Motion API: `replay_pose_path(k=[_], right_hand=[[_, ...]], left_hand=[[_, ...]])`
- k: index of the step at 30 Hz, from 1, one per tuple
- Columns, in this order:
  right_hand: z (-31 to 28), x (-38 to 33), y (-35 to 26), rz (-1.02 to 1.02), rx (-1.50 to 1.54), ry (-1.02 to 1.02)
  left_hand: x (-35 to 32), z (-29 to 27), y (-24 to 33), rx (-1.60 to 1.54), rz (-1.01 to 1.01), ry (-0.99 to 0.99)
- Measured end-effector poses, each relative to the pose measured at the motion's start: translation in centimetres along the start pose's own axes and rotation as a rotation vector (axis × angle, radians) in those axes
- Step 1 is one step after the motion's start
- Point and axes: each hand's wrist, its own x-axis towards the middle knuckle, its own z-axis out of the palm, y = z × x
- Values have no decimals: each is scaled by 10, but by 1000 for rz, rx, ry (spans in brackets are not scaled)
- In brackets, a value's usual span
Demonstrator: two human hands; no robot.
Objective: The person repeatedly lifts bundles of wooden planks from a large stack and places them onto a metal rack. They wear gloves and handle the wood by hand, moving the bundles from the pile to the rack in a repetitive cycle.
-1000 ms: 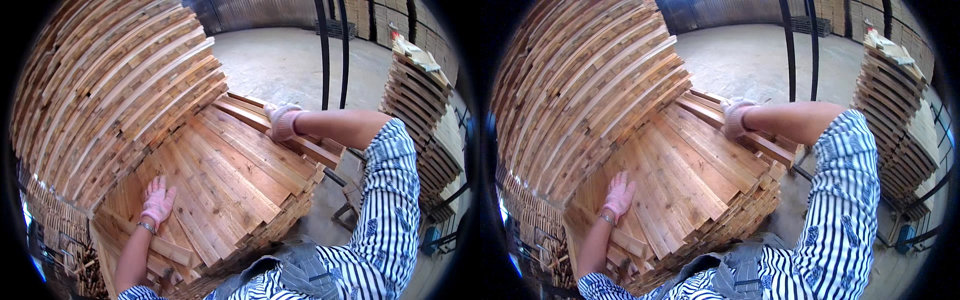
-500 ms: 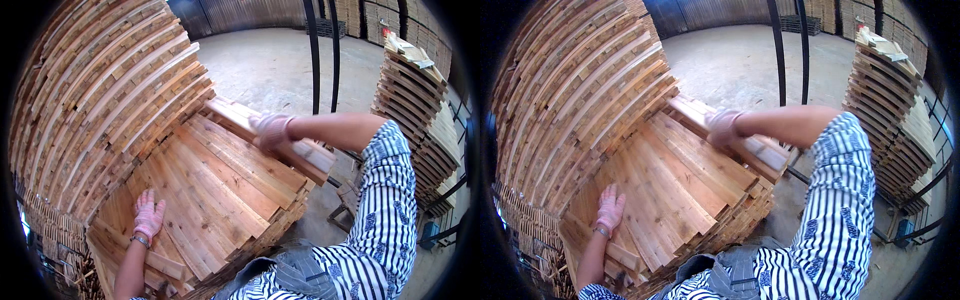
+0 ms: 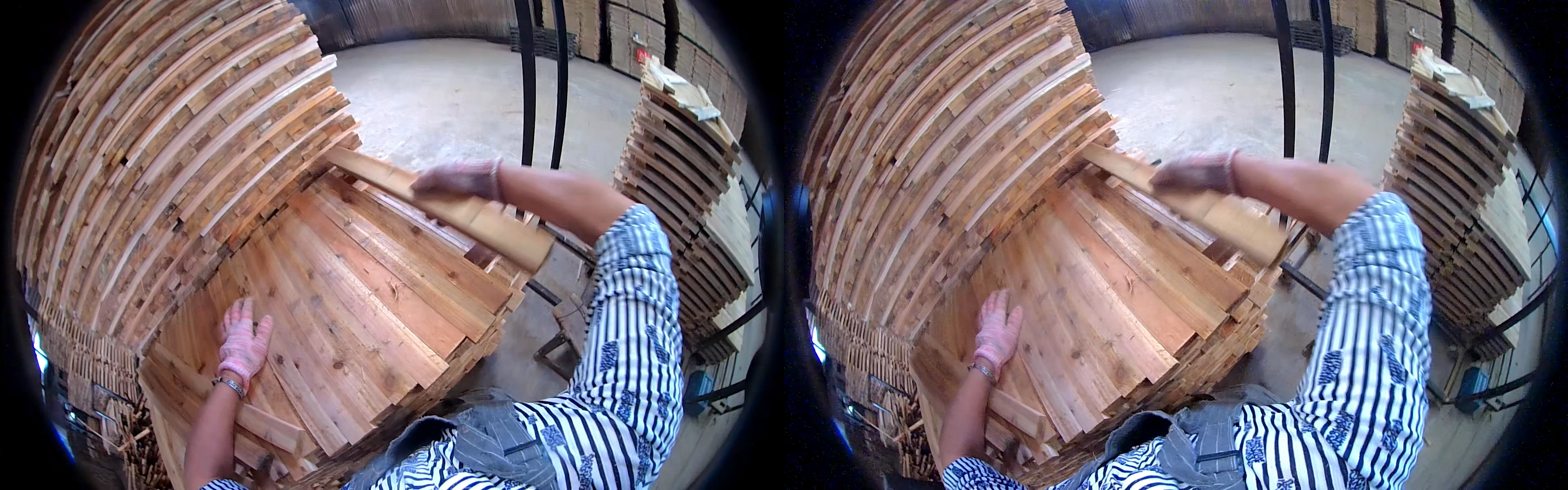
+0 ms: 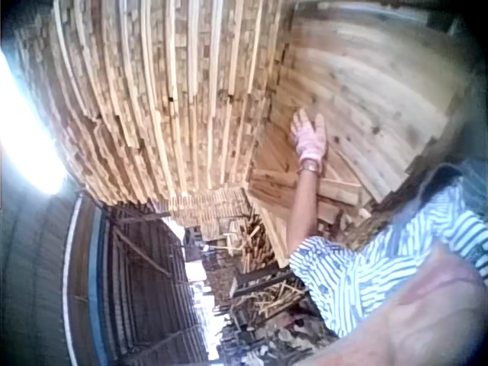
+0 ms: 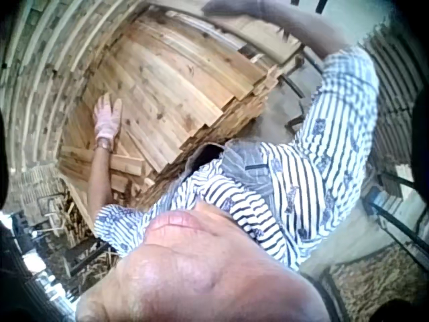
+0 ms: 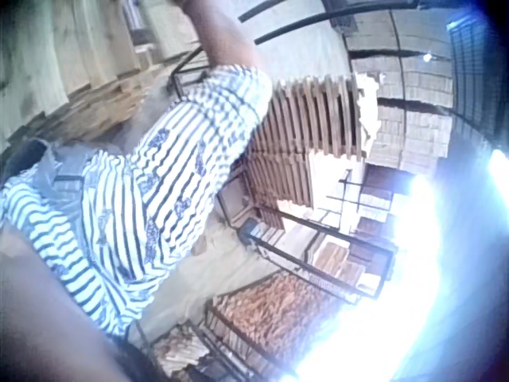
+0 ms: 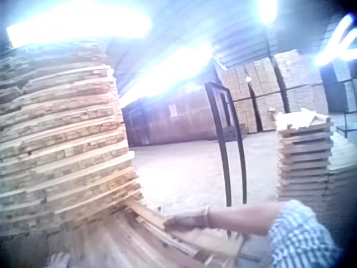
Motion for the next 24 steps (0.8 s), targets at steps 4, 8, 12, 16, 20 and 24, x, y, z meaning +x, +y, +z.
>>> replay_pose_path(k=[4, 8, 12, 16, 20, 24], right_hand=[[35, -5, 1, -101, 128, 2], [62, -15, -47, -198, -747, 214], [57, 29, -38, -179, -1285, 162], [18, 13, -57, -192, -1049, 211], [-22, 13, -11, -193, -795, 167], [19, 24, 20, -319, -783, 200]], left_hand=[[0, 0, -2, -35, 12, 12], [-6, -3, -17, -36, 12, 5], [5, -3, -4, -114, 75, 51], [-5, 3, -19, -61, 39, 38], [5, 1, 0, -73, 65, 46], [-1, 4, -3, -42, 53, 45]])
